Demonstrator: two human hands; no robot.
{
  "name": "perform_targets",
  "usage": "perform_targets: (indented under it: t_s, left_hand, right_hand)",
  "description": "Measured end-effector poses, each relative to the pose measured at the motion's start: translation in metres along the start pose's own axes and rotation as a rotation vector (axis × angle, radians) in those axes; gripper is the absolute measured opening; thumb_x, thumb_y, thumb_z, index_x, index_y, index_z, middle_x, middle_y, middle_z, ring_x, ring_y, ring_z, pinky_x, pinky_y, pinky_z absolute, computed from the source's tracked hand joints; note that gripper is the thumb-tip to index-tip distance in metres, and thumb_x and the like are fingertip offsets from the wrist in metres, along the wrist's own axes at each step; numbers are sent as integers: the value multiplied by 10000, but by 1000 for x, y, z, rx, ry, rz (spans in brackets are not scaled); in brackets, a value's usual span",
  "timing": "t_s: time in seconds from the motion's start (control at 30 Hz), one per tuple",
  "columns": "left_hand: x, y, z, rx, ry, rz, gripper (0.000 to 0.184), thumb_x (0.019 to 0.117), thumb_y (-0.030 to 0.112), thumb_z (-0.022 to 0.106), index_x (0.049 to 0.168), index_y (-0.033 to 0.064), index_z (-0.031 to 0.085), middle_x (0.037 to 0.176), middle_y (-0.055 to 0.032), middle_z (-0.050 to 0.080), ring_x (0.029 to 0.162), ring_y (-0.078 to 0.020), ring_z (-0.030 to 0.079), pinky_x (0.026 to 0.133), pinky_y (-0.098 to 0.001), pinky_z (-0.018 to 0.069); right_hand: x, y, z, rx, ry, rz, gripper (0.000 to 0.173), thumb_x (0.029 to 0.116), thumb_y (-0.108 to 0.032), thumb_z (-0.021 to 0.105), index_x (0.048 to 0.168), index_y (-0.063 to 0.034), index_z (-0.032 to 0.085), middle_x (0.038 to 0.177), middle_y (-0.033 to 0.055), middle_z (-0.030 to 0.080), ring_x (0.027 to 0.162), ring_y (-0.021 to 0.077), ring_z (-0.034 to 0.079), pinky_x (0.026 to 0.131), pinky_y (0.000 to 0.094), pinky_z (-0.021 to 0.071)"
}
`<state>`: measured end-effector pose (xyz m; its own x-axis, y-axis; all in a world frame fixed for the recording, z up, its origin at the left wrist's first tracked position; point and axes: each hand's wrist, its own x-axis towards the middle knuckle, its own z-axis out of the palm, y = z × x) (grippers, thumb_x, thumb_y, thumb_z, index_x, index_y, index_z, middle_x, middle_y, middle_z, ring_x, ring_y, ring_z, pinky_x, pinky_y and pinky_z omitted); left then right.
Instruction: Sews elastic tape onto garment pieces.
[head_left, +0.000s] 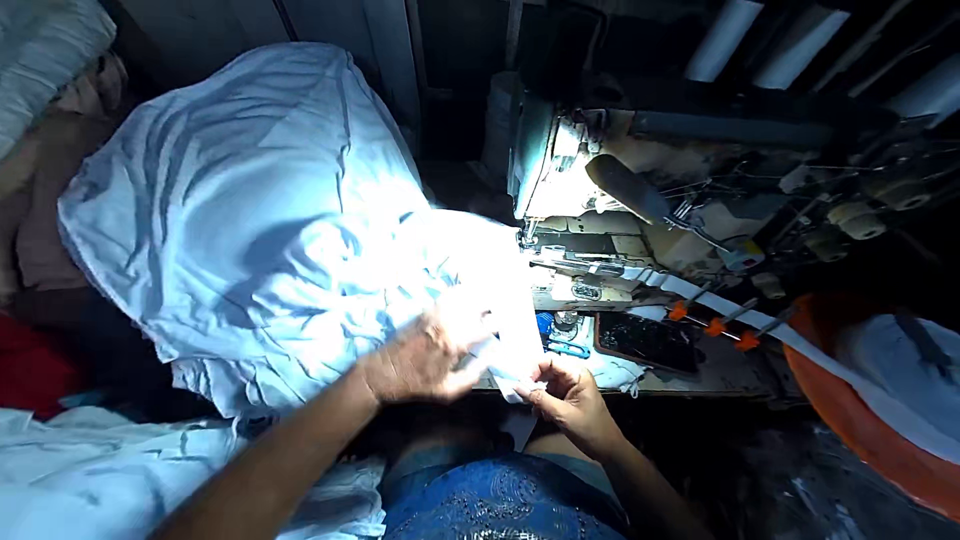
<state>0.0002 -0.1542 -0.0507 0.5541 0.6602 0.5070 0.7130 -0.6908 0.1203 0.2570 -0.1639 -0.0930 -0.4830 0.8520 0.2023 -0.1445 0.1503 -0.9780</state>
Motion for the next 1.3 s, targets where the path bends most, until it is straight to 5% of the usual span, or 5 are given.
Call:
perform_targets:
  t_s: [0.2, 0.5, 0.9, 1.07, 1.3]
  left_hand:
    - [5, -12, 1, -56, -195, -109, 638, 910, 633, 537, 920, 30, 745, 851, -128, 713, 841, -293, 695, 762, -505, 539]
    - [14, 0, -30, -788, -357, -52, 99, 859, 166, 629, 881, 71, 650, 779, 77, 622, 747, 80, 565, 665, -87, 457]
    - [8, 38, -24, -618, -195, 42, 222, 868, 117, 606, 1049, 3, 665, 938, -69, 686, 891, -43, 625, 816, -167, 489]
    - [0, 38, 21, -206, -1, 182, 596, 917, 540, 623, 1280, 67, 649, 1209, -140, 693, 1139, -240, 648, 1003, -384, 491]
    - [14, -23, 24, 299, 130, -42, 181, 796, 52, 657, 922, -52, 734, 939, -232, 725, 900, -424, 705, 823, -573, 531]
  right_hand:
    - [8, -10, -14, 39, -62, -55, 154, 880, 26, 698, 1017, -23, 646, 872, -62, 708, 639, -42, 607, 582, 136, 525]
    - [0, -17, -24, -61, -239, -2, 264, 981, -51, 615, 1217, 68, 617, 968, -8, 718, 737, -21, 649, 637, 148, 550]
    - [-13, -23, -12, -392, -193, -158, 243, 983, -117, 599, 1110, 68, 691, 928, 95, 727, 748, 18, 667, 680, 157, 559]
    - [-14, -13, -7, -131, -32, -187, 80, 949, -72, 673, 943, 6, 693, 843, 6, 706, 715, 4, 669, 661, 179, 592]
    - [-12, -12, -13, 264, -68, -85, 90, 933, -65, 697, 936, -153, 714, 875, -103, 734, 787, -7, 704, 743, 195, 605]
